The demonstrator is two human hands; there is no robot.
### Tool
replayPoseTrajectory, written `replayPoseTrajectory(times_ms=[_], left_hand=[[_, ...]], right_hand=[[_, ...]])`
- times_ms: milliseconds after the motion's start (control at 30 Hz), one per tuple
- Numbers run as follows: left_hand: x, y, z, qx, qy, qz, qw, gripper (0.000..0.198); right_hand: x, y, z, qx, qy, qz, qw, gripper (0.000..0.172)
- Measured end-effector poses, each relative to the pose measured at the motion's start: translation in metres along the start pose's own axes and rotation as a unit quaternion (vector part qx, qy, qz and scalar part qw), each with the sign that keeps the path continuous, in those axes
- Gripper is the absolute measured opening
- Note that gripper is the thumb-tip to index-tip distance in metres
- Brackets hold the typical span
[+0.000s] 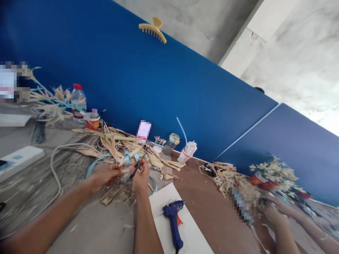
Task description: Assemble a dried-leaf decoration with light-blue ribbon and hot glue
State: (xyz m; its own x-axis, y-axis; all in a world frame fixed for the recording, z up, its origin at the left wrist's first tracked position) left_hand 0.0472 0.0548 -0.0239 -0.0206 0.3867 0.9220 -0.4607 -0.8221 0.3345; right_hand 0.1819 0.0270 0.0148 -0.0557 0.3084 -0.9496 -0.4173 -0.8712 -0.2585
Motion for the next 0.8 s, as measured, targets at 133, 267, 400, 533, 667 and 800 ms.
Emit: replayPoseTrajectory(times_ms=[133, 267, 400, 533, 667, 800], left_hand=[[-0.001, -0.001, -0.001, -0.007, -0.026, 0.001, 1.0, 0.019], [0.003, -0.003, -0.006, 0.0, 0.03, 0.011, 0.999, 0.023], [0.006, -0.005, -0.012, 0.022, 0.07, 0.034, 0.997, 0.023], [0.008, -0.009, -0.019, 0.043, 0.087, 0.061, 0.993, 0.022], [0.018, -0.006, -0.034, 0.106, 0.062, 0.104, 0.987, 0.021], [0.028, -0.002, -0.048, 0.158, 0.037, 0.13, 0.978, 0.017]], right_hand=[[-0.003, -0.001, -0.002, -0.003, 0.043, 0.004, 0.999, 0.034], [-0.004, 0.002, 0.0, 0.002, 0.064, 0.007, 0.998, 0.035], [0.001, 0.005, 0.009, -0.015, 0.075, 0.015, 0.997, 0.035], [0.006, 0.007, 0.013, -0.035, 0.065, 0.031, 0.997, 0.034], [0.007, 0.009, 0.019, -0.09, 0.081, 0.052, 0.991, 0.03], [0.007, 0.015, 0.026, -0.158, 0.145, 0.056, 0.975, 0.027]])
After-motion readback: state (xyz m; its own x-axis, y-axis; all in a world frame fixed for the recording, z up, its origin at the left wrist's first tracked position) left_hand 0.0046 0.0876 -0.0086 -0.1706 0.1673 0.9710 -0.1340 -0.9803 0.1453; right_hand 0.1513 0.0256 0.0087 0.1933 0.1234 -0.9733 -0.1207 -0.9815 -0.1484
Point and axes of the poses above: each hand's wrist, its own y-axis away from the middle knuckle, its own z-axis out of the palm, x = y × z, the point moved 10 cm from there along -y, towards the middle knuckle, and after that the axes turned 2 degrees about -z, right-handed, at the moved point
